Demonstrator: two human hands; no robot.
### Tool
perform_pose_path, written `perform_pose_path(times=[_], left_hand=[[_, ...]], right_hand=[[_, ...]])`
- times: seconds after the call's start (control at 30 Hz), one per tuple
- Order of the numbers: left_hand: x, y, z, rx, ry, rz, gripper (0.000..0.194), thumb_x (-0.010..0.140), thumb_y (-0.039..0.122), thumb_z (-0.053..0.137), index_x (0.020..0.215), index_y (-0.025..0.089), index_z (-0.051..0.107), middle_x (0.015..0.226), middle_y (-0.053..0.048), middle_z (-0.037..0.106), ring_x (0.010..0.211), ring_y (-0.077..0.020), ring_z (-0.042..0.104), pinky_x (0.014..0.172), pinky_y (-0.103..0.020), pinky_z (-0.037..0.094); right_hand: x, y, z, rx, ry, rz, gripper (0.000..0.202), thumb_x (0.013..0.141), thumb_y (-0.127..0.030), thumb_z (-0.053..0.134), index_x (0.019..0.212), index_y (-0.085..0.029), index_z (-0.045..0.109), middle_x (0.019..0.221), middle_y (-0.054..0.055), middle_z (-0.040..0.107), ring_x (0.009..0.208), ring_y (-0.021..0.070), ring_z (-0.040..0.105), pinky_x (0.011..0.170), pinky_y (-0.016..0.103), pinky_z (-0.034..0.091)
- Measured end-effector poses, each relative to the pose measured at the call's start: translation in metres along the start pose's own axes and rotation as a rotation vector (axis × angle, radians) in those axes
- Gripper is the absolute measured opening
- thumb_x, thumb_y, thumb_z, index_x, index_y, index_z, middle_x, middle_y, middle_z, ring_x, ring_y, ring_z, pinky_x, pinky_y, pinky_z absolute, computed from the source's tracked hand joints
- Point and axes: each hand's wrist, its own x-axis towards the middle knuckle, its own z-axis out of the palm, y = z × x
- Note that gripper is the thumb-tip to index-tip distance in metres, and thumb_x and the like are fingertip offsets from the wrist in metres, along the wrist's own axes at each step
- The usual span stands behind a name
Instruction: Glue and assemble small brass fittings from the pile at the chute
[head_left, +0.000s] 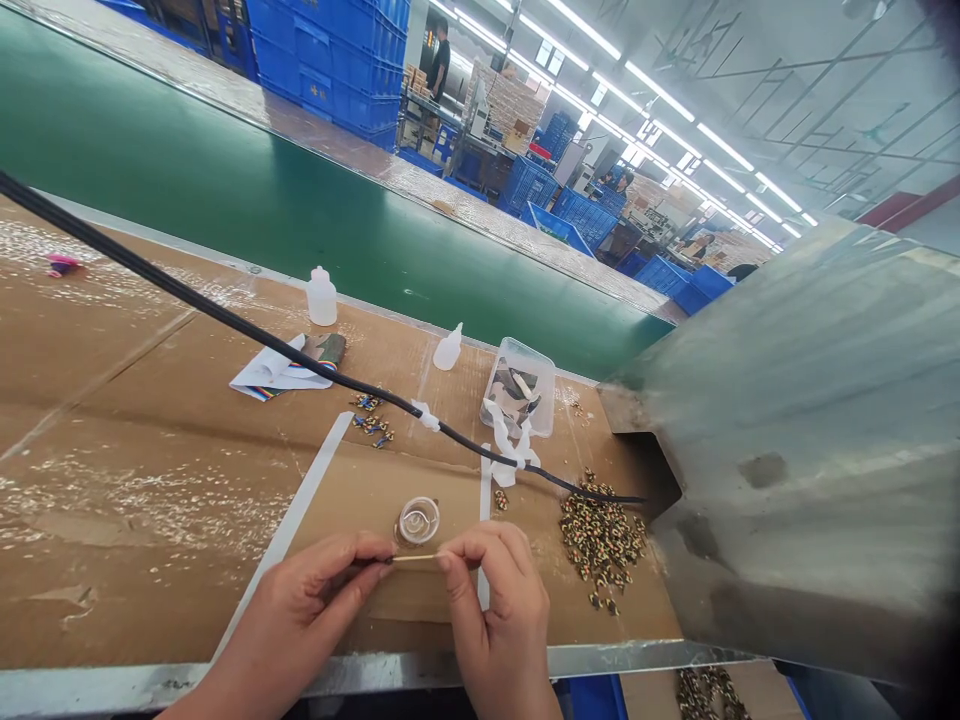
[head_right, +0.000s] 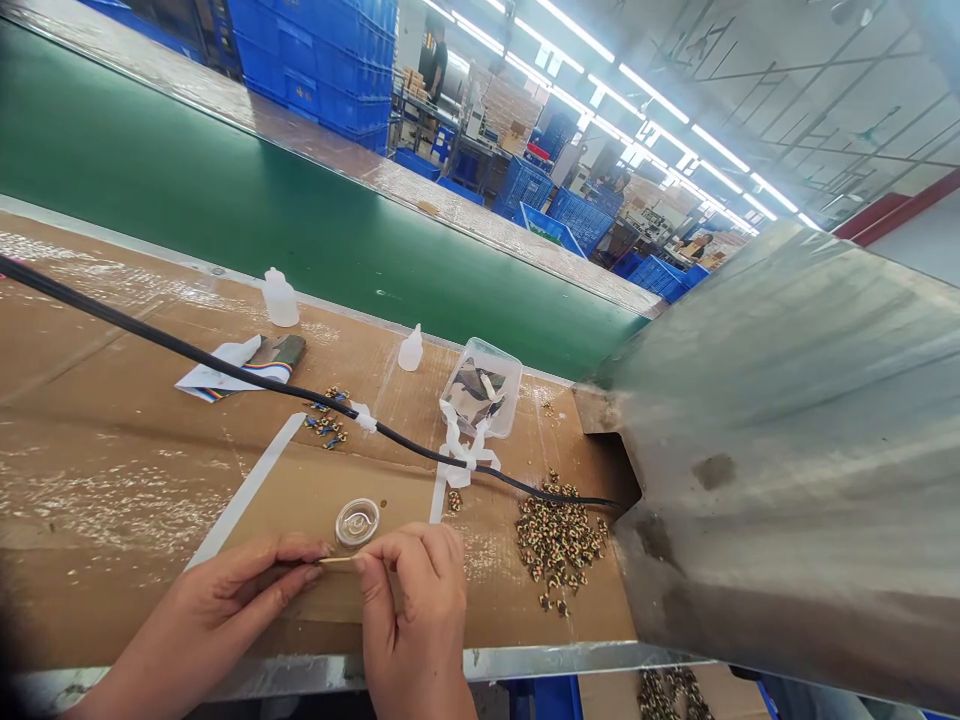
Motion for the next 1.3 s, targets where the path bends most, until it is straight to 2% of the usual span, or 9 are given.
perform_pose_path(times=[0.2, 0.5, 0.73, 0.93, 1.3], left_hand=[[0.0, 0.0, 0.0, 0.05, 0.051, 0.034, 0.013, 0.085, 0.039, 0.066, 0.094, 0.033, 0.074, 0.091, 0.007, 0.078, 0.084, -0.0138, 0.074, 0.078, -0.013, 0.055], [0.0, -0.007, 0.002, 0.035, 0.014, 0.005, 0.017, 0.086, 0.041, 0.065, 0.097, 0.03, 0.074, 0.092, 0.004, 0.078, 0.086, -0.016, 0.074, 0.08, -0.016, 0.056], [0.001, 0.0, 0.0, 0.029, 0.025, 0.01, 0.016, 0.086, 0.04, 0.065, 0.093, 0.03, 0.074, 0.089, 0.003, 0.078, 0.082, -0.0167, 0.074, 0.076, -0.017, 0.057], [-0.001, 0.0, -0.001, 0.02, 0.014, -0.001, 0.013, 0.087, 0.038, 0.065, 0.095, 0.032, 0.074, 0.092, 0.005, 0.078, 0.085, -0.0155, 0.073, 0.079, -0.017, 0.055], [0.0, 0.002, -0.001, 0.022, -0.011, -0.014, 0.015, 0.087, 0.039, 0.064, 0.096, 0.032, 0.074, 0.092, 0.004, 0.078, 0.086, -0.0163, 0.073, 0.079, -0.017, 0.055]], right_hand=[[0.005, 0.012, -0.001, -0.109, 0.098, -0.019, 0.011, 0.097, -0.016, 0.055, 0.09, -0.023, 0.058, 0.086, -0.001, 0.062, 0.084, 0.0185, 0.054, 0.076, 0.03, 0.036], [0.008, 0.021, 0.011, -0.192, 0.011, -0.002, 0.012, 0.096, -0.019, 0.057, 0.086, -0.022, 0.061, 0.085, 0.001, 0.061, 0.083, 0.0212, 0.052, 0.075, 0.033, 0.032], [0.008, 0.014, 0.002, -0.084, 0.069, 0.035, 0.012, 0.097, -0.018, 0.054, 0.087, -0.022, 0.059, 0.085, 0.0, 0.063, 0.083, 0.0186, 0.055, 0.075, 0.03, 0.037], [0.007, 0.008, 0.0, 0.087, -0.04, 0.151, 0.018, 0.098, -0.024, 0.05, 0.082, -0.022, 0.057, 0.08, -0.001, 0.059, 0.078, 0.0158, 0.057, 0.069, 0.026, 0.041], [0.005, 0.009, 0.008, 0.079, -0.05, 0.15, 0.017, 0.097, -0.024, 0.052, 0.082, -0.021, 0.059, 0.081, 0.001, 0.062, 0.08, 0.0172, 0.059, 0.072, 0.027, 0.042]])
